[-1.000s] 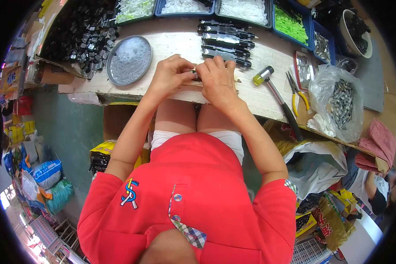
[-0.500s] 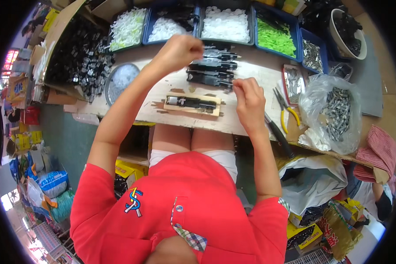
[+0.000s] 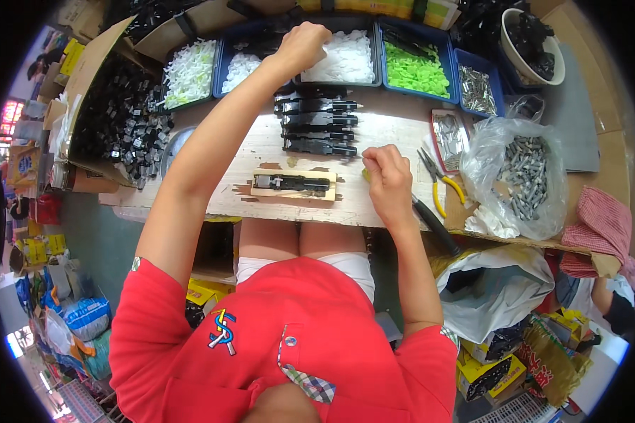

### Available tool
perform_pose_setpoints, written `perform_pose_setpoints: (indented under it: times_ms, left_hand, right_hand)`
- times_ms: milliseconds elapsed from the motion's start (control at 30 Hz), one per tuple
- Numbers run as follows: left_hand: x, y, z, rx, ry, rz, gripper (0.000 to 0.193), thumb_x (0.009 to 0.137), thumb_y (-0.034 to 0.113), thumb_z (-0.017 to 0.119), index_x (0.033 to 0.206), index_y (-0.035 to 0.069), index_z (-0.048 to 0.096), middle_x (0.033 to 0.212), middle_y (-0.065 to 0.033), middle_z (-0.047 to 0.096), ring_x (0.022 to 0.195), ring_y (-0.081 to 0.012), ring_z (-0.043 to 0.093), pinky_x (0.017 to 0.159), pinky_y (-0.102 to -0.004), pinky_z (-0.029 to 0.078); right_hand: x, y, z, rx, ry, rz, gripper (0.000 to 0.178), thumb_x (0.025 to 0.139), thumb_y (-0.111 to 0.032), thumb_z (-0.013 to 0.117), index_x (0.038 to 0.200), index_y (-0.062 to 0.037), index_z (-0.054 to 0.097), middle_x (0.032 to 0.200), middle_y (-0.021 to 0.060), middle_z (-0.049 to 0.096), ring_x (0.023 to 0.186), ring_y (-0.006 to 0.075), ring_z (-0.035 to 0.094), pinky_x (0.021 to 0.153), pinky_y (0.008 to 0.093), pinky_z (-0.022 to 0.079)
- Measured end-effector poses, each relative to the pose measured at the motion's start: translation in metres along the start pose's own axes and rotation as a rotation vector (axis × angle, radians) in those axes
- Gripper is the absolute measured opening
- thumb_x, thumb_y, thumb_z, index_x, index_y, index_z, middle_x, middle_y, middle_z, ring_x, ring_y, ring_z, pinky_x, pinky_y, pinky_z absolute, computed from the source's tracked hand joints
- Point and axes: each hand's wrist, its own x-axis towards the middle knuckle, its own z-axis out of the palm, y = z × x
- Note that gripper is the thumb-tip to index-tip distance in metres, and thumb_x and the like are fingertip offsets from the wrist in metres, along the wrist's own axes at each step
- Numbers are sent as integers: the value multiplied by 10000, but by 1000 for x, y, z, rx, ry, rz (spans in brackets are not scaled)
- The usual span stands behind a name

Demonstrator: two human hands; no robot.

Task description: Assembling small mechanical components for toys using hands and a rubber mallet.

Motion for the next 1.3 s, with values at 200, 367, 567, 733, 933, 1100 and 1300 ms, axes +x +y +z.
perform_pose_setpoints:
  times_ms: [200, 367, 567, 733, 933, 1100, 1300]
  left_hand:
    - [-22, 9, -35, -833, -137, -296, 153, 696, 13, 636, 846, -15, 640, 710, -130, 618, 656, -216, 626, 611, -304, 517]
    - [-117, 25, -58, -1526, -200, -350, 162, 799, 56, 601, 918, -54, 596, 700, -64, 585, 586, -108, 566, 471, -226, 483]
    - [-219, 45, -60, -1800, -242, -593, 165, 803, 39, 594, 956, -23, 594, 725, -63, 585, 579, -103, 561, 482, -219, 472]
    - [-251, 42, -62, -1862, -190, -566, 181, 787, -1, 593, 964, -36, 599, 790, -85, 591, 592, -132, 574, 489, -242, 485]
    - [-257, 44, -64, -1862, -154, -556, 163, 782, 16, 611, 937, -36, 608, 773, -76, 581, 586, -127, 578, 468, -235, 490]
    - [-258, 49, -60, -1918, -112, -551, 164, 790, 34, 616, 942, -28, 605, 728, -73, 595, 570, -120, 582, 451, -227, 489]
    - [-263, 52, -48, -1998, 11, -593, 150, 808, 50, 602, 937, -25, 602, 724, -88, 606, 541, -123, 576, 419, -234, 476]
  right_hand:
    - [2, -7, 3, 306, 78, 178, 55, 814, 0, 533, 857, -10, 565, 740, 34, 522, 624, 96, 499, 571, 210, 399]
    - [8, -36, 5, 769, 42, 404, 79, 829, -42, 556, 901, -19, 577, 765, -19, 545, 625, 38, 460, 563, 170, 375]
    - [7, -71, 36, 854, -158, 364, 86, 824, -53, 570, 907, -34, 586, 758, -35, 544, 648, 17, 450, 565, 157, 358]
    - [-2, -89, 58, 849, -232, 320, 84, 830, -63, 569, 901, -20, 579, 805, -6, 568, 733, 51, 515, 668, 190, 421]
    - [-2, -99, 61, 864, -193, 325, 86, 832, -65, 567, 906, -22, 574, 804, -4, 567, 733, 53, 516, 671, 191, 422]
    - [-7, -100, 68, 915, -98, 315, 72, 823, -41, 570, 891, -19, 570, 812, -2, 559, 728, 55, 514, 662, 190, 423]
    - [-7, -92, 73, 587, -108, 117, 79, 778, 17, 574, 854, -3, 579, 783, 47, 561, 695, 120, 554, 616, 220, 437]
